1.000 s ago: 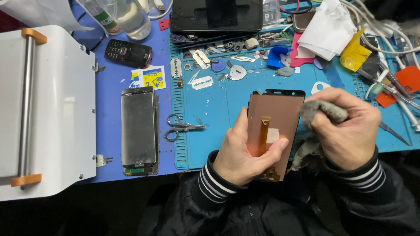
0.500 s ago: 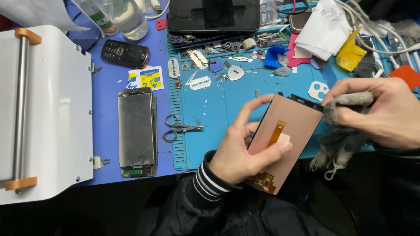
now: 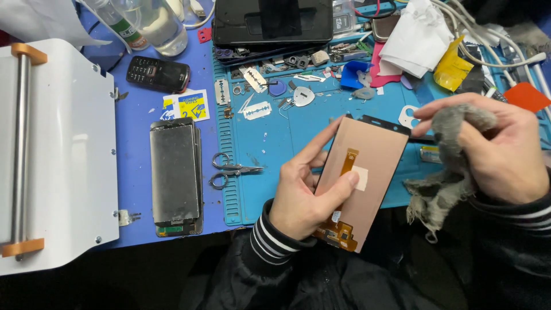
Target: The recorder is cleaning a smartphone screen component with a cleaning cloth and spray on a workbench.
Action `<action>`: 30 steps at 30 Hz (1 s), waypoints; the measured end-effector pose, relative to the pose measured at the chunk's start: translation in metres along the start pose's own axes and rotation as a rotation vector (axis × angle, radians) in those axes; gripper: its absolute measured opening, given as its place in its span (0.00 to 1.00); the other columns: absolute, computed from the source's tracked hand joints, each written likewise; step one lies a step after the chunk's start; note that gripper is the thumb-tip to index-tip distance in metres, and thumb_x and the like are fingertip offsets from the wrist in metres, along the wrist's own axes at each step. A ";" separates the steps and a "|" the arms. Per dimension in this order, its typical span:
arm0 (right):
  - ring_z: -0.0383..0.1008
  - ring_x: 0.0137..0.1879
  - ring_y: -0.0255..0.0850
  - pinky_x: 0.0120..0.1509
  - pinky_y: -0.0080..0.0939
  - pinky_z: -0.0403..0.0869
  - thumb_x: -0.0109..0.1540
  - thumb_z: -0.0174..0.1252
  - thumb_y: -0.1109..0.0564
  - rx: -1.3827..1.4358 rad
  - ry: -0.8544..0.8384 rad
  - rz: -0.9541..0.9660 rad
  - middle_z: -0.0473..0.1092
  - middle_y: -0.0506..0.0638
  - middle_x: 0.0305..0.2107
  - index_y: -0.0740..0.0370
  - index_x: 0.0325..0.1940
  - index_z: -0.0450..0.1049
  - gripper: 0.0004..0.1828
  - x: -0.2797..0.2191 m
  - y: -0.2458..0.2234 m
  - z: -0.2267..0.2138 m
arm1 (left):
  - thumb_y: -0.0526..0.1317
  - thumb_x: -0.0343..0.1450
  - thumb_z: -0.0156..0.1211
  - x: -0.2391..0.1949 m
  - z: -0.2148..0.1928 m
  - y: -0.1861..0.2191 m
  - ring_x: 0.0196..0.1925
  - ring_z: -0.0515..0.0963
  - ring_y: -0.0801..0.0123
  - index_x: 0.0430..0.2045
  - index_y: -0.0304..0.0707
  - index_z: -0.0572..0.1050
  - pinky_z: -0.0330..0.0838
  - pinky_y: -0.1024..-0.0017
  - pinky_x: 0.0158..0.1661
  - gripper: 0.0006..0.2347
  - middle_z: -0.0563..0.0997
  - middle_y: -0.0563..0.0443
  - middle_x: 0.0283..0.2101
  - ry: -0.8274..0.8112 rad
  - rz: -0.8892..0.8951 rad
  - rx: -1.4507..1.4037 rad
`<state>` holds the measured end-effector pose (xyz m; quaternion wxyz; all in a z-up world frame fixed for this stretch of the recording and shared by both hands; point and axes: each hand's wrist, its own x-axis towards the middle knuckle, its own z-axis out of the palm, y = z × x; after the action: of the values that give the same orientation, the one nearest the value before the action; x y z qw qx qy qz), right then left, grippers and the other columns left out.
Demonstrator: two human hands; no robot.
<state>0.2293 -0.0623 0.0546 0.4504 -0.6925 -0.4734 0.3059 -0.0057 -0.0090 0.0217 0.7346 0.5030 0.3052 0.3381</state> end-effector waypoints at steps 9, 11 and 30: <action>0.68 0.30 0.37 0.39 0.36 0.67 0.61 0.57 0.67 -0.047 -0.151 0.091 0.74 0.51 0.23 0.71 0.25 0.80 0.11 0.020 0.042 -0.006 | 0.61 0.69 0.54 0.006 -0.005 0.001 0.23 0.44 0.81 0.72 0.34 0.59 0.48 0.82 0.26 0.39 0.51 0.67 0.17 0.029 0.108 0.105; 0.71 0.31 0.40 0.36 0.36 0.70 0.61 0.55 0.67 0.044 0.061 0.208 0.76 0.55 0.25 0.71 0.34 0.81 0.08 0.019 0.053 -0.004 | 0.70 0.68 0.33 0.006 -0.012 -0.006 0.19 0.81 0.70 0.71 0.31 0.64 0.60 0.79 0.12 0.44 0.86 0.44 0.33 0.087 -0.071 -0.588; 0.83 0.25 0.41 0.32 0.34 0.79 0.55 0.58 0.69 0.431 -0.125 0.044 0.79 0.57 0.19 0.68 0.31 0.77 0.03 -0.033 0.038 0.079 | 0.47 0.72 0.61 -0.001 -0.004 -0.008 0.56 0.83 0.59 0.47 0.38 0.79 0.72 0.63 0.64 0.15 0.84 0.48 0.51 0.339 0.327 0.354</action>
<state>0.1646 -0.0725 -0.0125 0.5510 -0.5701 -0.4086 0.4522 -0.0077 -0.0096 0.0133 0.5097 0.6022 0.3926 0.4727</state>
